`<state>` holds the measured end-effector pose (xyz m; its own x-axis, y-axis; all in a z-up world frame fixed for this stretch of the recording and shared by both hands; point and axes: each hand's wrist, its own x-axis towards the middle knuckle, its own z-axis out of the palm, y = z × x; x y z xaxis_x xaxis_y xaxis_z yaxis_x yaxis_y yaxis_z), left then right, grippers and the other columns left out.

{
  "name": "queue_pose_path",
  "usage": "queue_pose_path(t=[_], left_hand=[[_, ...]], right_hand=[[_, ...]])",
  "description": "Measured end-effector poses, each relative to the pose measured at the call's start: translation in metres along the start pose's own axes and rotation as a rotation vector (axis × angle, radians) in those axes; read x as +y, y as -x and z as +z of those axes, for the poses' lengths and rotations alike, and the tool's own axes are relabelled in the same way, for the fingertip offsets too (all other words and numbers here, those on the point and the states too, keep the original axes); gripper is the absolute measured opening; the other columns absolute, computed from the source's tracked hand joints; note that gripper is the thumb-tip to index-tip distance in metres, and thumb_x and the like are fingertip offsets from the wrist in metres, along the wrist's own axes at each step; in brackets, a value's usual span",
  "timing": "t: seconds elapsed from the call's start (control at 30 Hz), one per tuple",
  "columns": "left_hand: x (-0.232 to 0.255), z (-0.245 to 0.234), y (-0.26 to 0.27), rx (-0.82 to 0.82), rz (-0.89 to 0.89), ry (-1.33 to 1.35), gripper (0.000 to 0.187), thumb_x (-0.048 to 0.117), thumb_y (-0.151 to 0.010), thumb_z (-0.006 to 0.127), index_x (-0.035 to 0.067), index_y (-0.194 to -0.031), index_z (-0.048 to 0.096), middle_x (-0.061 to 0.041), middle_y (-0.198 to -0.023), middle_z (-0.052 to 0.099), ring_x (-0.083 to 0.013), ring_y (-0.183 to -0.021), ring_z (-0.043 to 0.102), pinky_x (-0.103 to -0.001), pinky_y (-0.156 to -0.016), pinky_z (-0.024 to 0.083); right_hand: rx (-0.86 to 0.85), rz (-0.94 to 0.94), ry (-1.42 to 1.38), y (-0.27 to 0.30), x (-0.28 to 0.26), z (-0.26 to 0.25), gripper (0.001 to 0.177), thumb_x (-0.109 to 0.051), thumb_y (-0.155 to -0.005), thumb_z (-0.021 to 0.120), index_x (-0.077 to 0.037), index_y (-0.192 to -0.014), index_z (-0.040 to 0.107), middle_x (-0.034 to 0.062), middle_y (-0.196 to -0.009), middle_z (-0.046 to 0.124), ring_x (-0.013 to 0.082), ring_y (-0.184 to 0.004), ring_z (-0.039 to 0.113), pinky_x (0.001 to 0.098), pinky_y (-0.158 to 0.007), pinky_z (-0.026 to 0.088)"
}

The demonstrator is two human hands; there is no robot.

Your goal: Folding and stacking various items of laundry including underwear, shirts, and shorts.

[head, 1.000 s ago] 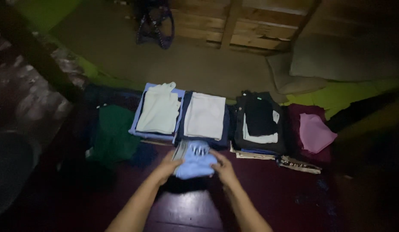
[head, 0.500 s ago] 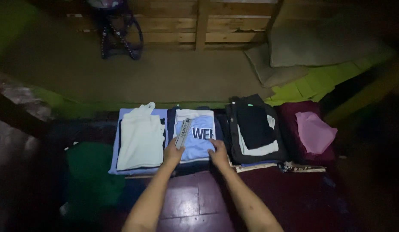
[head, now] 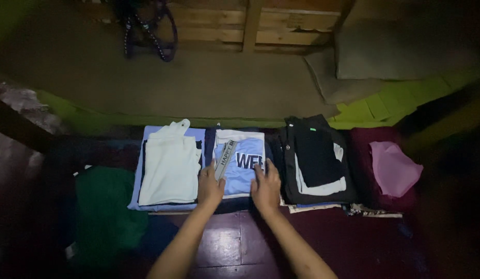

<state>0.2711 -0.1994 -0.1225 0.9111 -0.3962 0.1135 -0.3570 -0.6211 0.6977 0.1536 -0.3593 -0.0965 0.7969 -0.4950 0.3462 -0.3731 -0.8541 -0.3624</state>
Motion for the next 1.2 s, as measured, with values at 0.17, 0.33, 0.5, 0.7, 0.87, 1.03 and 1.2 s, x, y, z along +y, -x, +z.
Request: queue_pose_path(t=[0.17, 0.33, 0.5, 0.7, 0.87, 1.03, 1.2], left_hand=[[-0.004, 0.018, 0.016, -0.044, 0.253, -0.434, 0.058, 0.032, -0.099, 0.050, 0.028, -0.156, 0.045, -0.012, -0.161, 0.037, -0.0397, -0.148, 0.034, -0.057, -0.114, 0.031], [-0.011, -0.012, 0.018, -0.211, 0.218, -0.302, 0.052, 0.037, -0.104, 0.047, 0.022, -0.154, 0.049, -0.015, -0.162, 0.039, -0.0438, -0.150, 0.031, -0.059, -0.116, 0.031], [-0.074, -0.060, 0.078, 0.240, 0.179, 0.130, 0.039, 0.006, -0.085, 0.063, 0.026, -0.114, 0.079, 0.004, -0.111, 0.075, -0.0219, -0.108, 0.070, -0.038, -0.098, 0.052], [-0.188, -0.132, 0.142, 0.487, -0.596, -0.446, 0.086, 0.035, -0.074, 0.077, 0.026, -0.153, 0.044, -0.014, -0.165, 0.031, -0.0406, -0.147, 0.033, -0.069, -0.102, 0.037], [-0.241, -0.172, 0.138, 0.301, -0.884, -0.315, 0.070, 0.041, -0.086, 0.073, 0.017, -0.145, 0.043, -0.015, -0.135, 0.056, -0.0390, -0.122, 0.056, -0.064, -0.101, 0.043], [-0.231, -0.188, 0.138, 0.284, -0.781, -0.293, 0.025, 0.028, -0.095, 0.067, 0.020, -0.116, 0.076, -0.013, -0.114, 0.074, -0.0393, -0.102, 0.072, -0.056, -0.081, 0.057], [-0.165, -0.214, 0.147, 0.506, -0.043, -0.149, 0.027, 0.021, -0.088, 0.057, 0.004, -0.102, 0.071, -0.019, -0.114, 0.062, -0.0395, -0.102, 0.063, -0.050, -0.096, 0.046]], right_hand=[[-0.266, -0.163, 0.121, -0.015, -0.034, 0.001, 0.054, -0.036, -0.099, 0.061, -0.022, -0.150, 0.053, 0.0188, -0.164, 0.033, 0.0424, -0.152, 0.027, 0.0599, -0.118, 0.030], [-0.450, -0.202, 0.272, -0.021, -0.023, 0.024, 0.061, -0.054, -0.104, 0.044, -0.027, -0.159, 0.039, 0.0134, -0.167, 0.029, 0.0397, -0.155, 0.021, 0.0607, -0.120, 0.026], [-0.201, -0.252, 0.020, 0.037, -0.036, 0.009, 0.054, -0.034, -0.099, 0.063, -0.016, -0.149, 0.054, 0.0178, -0.163, 0.037, 0.0444, -0.150, 0.031, 0.0651, -0.114, 0.032], [-0.206, -0.414, -0.196, 0.157, -0.028, 0.029, 0.034, -0.024, -0.095, 0.063, -0.024, -0.128, 0.069, 0.0096, -0.163, 0.037, 0.0430, -0.151, 0.030, 0.0592, -0.117, 0.029], [-0.327, -0.450, -0.234, 0.220, -0.021, 0.047, 0.030, -0.015, -0.085, 0.068, -0.021, -0.113, 0.076, 0.0065, -0.159, 0.042, 0.0411, -0.149, 0.031, 0.0613, -0.115, 0.026], [-0.423, -0.467, -0.192, 0.244, -0.009, 0.048, 0.039, -0.013, -0.079, 0.073, -0.020, -0.117, 0.078, 0.0048, -0.157, 0.044, 0.0410, -0.148, 0.031, 0.0699, -0.116, 0.017], [-0.408, -0.397, -0.334, 0.255, -0.017, 0.034, 0.022, -0.024, -0.092, 0.065, -0.014, -0.107, 0.079, 0.0084, -0.142, 0.062, 0.0347, -0.131, 0.054, 0.0464, -0.106, 0.045]])
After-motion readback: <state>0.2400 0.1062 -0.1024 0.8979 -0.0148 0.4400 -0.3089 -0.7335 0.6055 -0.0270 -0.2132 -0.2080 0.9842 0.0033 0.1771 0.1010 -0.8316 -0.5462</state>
